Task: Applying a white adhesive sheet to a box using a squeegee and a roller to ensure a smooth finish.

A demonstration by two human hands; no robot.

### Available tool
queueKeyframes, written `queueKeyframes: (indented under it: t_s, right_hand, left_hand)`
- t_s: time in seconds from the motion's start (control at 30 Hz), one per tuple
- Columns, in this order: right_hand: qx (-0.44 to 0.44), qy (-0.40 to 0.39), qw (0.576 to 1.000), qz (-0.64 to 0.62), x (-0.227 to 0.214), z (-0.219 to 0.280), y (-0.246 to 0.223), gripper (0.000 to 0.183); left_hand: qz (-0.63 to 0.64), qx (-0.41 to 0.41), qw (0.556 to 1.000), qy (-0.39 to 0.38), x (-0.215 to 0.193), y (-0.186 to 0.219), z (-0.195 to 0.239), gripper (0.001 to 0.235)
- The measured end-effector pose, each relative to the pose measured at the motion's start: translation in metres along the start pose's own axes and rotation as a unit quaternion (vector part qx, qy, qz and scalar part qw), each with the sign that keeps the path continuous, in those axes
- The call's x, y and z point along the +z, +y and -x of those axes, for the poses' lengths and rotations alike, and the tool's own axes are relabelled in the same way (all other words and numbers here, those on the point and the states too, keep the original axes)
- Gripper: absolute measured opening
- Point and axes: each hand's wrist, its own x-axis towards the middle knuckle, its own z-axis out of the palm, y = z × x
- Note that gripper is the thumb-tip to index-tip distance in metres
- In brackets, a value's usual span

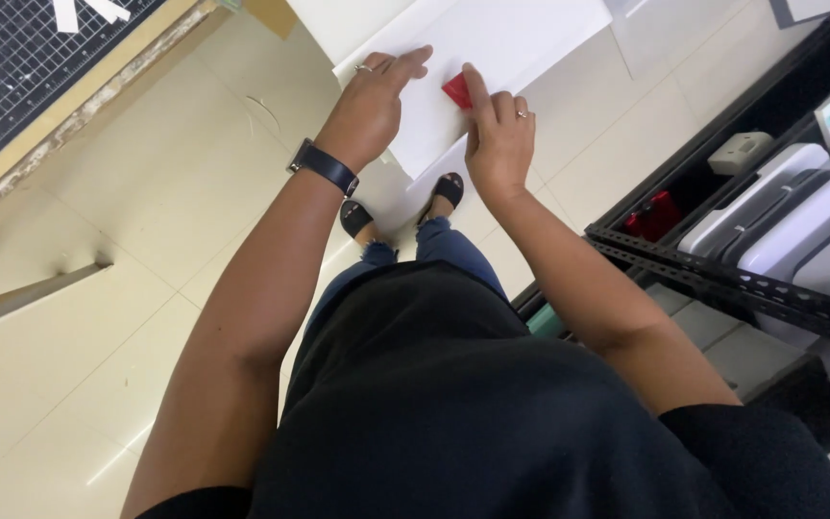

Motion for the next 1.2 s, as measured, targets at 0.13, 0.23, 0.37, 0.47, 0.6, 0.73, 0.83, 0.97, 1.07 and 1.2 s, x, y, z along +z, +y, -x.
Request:
queueKeyframes:
  t_s: [0.13, 0.23, 0.37, 0.47, 0.6, 0.73, 0.83, 0.97, 1.07, 1.2]
  right_hand:
    - [-0.024, -0.019, 0.999, -0.035, -0.014, 0.011, -0.040, 0.062]
    - [-0.036, -0.001, 0.998, -0.043, -0.012, 0.011, -0.029, 0.067]
    - [-0.038, -0.012, 0.998, -0.047, -0.009, 0.020, -0.034, 0.070]
    - [-0.121, 0.022, 0.989, -0.083, -0.021, 0.024, -0.039, 0.055]
    - [-0.057, 0.058, 0.994, -0.067, -0.011, 0.014, -0.026, 0.049]
    - [-0.086, -0.094, 0.982, -0.142, -0.044, -0.017, -0.023, 0.028]
    - [-0.017, -0.086, 0.982, -0.165, -0.033, -0.029, 0.028, 0.026]
    - [0.183, 0.037, 0.978, -0.088, 0.007, -0.039, 0.086, 0.059]
    - [0.415, -0.255, 0.859, -0.159, -0.039, -0.070, -0.015, 0.085]
    - [-0.073, 0.029, 0.995, -0.067, -0.001, -0.005, -0.009, 0.057]
  left_hand:
    - [-0.030, -0.008, 1.000, -0.007, -0.005, -0.005, -0.004, 0.084]
    - [-0.021, -0.017, 1.000, -0.014, -0.002, -0.002, -0.002, 0.083]
    - [-0.013, -0.009, 1.000, -0.002, 0.000, -0.005, -0.003, 0.087]
    - [-0.018, -0.039, 0.999, -0.020, -0.005, 0.001, -0.001, 0.078]
    - [-0.009, -0.023, 1.000, 0.002, -0.003, 0.002, 0.003, 0.082]
    - [-0.005, -0.010, 1.000, 0.006, 0.001, -0.004, -0.003, 0.082]
    - [0.004, -0.004, 1.000, 0.023, 0.004, 0.001, 0.007, 0.082]
    - [0.046, 0.002, 0.997, 0.060, 0.011, -0.006, 0.008, 0.072]
    - [0.067, -0.019, 0.996, 0.052, 0.004, -0.002, 0.007, 0.076]
    - [0.057, -0.026, 0.996, 0.057, 0.004, -0.002, 0.009, 0.074]
